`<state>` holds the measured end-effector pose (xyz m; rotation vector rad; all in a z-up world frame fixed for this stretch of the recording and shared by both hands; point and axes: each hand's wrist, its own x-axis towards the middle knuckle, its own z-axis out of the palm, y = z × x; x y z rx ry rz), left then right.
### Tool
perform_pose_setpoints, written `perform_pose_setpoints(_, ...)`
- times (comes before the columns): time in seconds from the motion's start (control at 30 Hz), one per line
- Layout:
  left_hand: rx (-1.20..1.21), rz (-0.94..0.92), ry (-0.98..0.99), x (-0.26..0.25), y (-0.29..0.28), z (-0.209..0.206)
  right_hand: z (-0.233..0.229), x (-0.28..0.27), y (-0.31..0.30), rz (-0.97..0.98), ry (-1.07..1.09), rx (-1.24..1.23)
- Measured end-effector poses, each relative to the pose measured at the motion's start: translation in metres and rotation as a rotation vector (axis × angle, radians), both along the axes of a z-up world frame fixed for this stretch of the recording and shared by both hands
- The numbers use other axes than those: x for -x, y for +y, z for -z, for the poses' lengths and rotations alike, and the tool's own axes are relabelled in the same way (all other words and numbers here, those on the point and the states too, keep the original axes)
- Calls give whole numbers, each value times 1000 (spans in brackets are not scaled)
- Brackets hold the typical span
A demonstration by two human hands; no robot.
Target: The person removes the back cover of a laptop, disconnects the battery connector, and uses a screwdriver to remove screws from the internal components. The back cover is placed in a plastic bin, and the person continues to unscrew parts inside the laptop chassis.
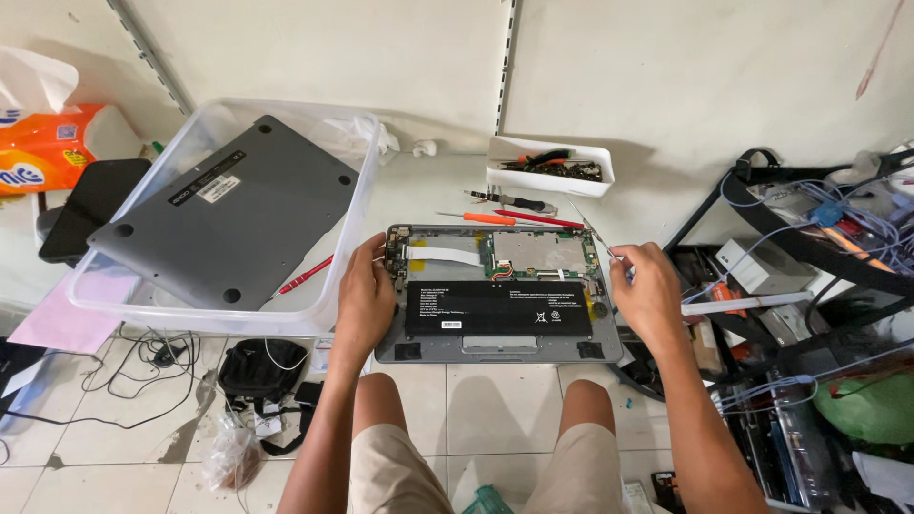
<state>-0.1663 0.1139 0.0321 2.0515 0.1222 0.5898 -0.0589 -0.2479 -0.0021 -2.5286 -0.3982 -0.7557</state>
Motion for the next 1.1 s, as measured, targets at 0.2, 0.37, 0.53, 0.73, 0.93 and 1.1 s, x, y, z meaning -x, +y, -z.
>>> perform_pose_setpoints(0.2,-11,-6,5,4,-4,-11,-2,2,2,2,-23,22)
perform_pose_setpoints(0.37,-8,-11,9,2,-4,-9,-11,8,6,-5,-31,-13)
perform_pose_setpoints(0.53,-34,-16,9,2,-3,-6,-28,25,12,-43,-183,-159)
perform_pose_setpoints(0.73,-54,20,-33,4,-4,-7,-28,28,0,-47,-147,-143)
perform_pose_setpoints(0.93,-94,-3,-57,1,-2,-1,-17,-6,-14,2,166,37)
perform_pose_setpoints(1.1,-98,1,-2,3,-1,-5,-24,-5,-11,25,304,-58)
